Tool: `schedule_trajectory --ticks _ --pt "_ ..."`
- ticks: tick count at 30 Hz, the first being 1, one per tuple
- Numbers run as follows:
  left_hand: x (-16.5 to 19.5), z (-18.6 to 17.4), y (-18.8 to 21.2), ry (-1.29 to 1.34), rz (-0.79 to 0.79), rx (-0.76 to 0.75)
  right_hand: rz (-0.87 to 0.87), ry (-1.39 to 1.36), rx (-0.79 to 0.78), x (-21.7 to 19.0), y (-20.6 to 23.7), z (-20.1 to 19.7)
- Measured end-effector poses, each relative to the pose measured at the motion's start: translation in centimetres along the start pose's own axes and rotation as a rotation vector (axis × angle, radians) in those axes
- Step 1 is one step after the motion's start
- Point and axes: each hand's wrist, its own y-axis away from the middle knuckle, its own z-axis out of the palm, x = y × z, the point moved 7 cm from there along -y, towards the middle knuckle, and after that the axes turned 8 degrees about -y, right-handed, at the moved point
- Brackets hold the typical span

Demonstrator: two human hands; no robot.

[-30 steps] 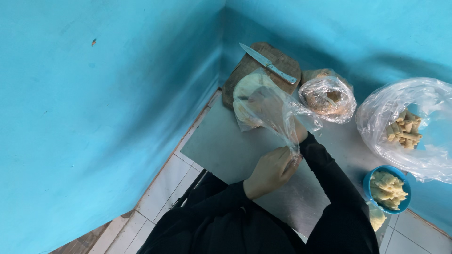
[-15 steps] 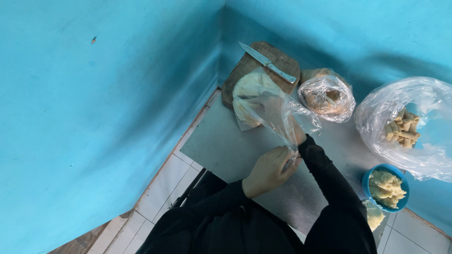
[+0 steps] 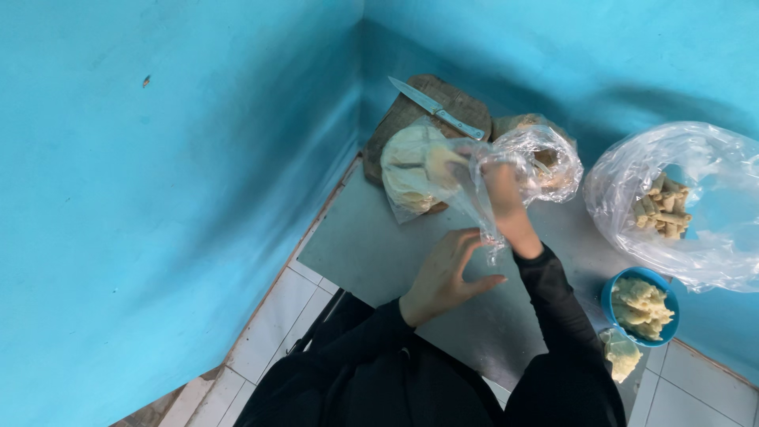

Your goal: The person folds square dough wrappers around a scoop of filling at a small table. They pinch the wrapper edges closed by hand, set the folded piece aside, and repeat the folding cycle with new wrappers and filling from a blue bowl.

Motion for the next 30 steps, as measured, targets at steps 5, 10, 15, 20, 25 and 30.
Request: schedule_trajectory --ticks 5,10,15,20,25,30 --pt "-1.8 -0.2 0.2 -0.09 -0.072 0.164 0.004 -0.194 0.116 -0.9 2.3 -4.8" --pt "-3.2 0.0 0.3 -0.187 -0.104 0.302 0.042 -0.304 0.218 -2.1 6.3 -8.5" --pt "-4.8 0.5 1.0 -0.185 -0.156 0.331 0.067 -0.479 0.447 -0.5 10.6 -12.3" --pt "-7.5 1.6 3.0 0.063 -0.356 0.41 0.133 -0.87 0.38 1.2 12.4 -11.8" --pt "-10.4 1.6 4.4 0.234 -0.566 0.535 0.094 -0.051 0.168 -1.5 8.6 -8.1" --pt "-11.4 1.7 4.3 0.353 -0.665 0.504 -0.315 0.505 -0.098 -3.9 3.3 -3.0"
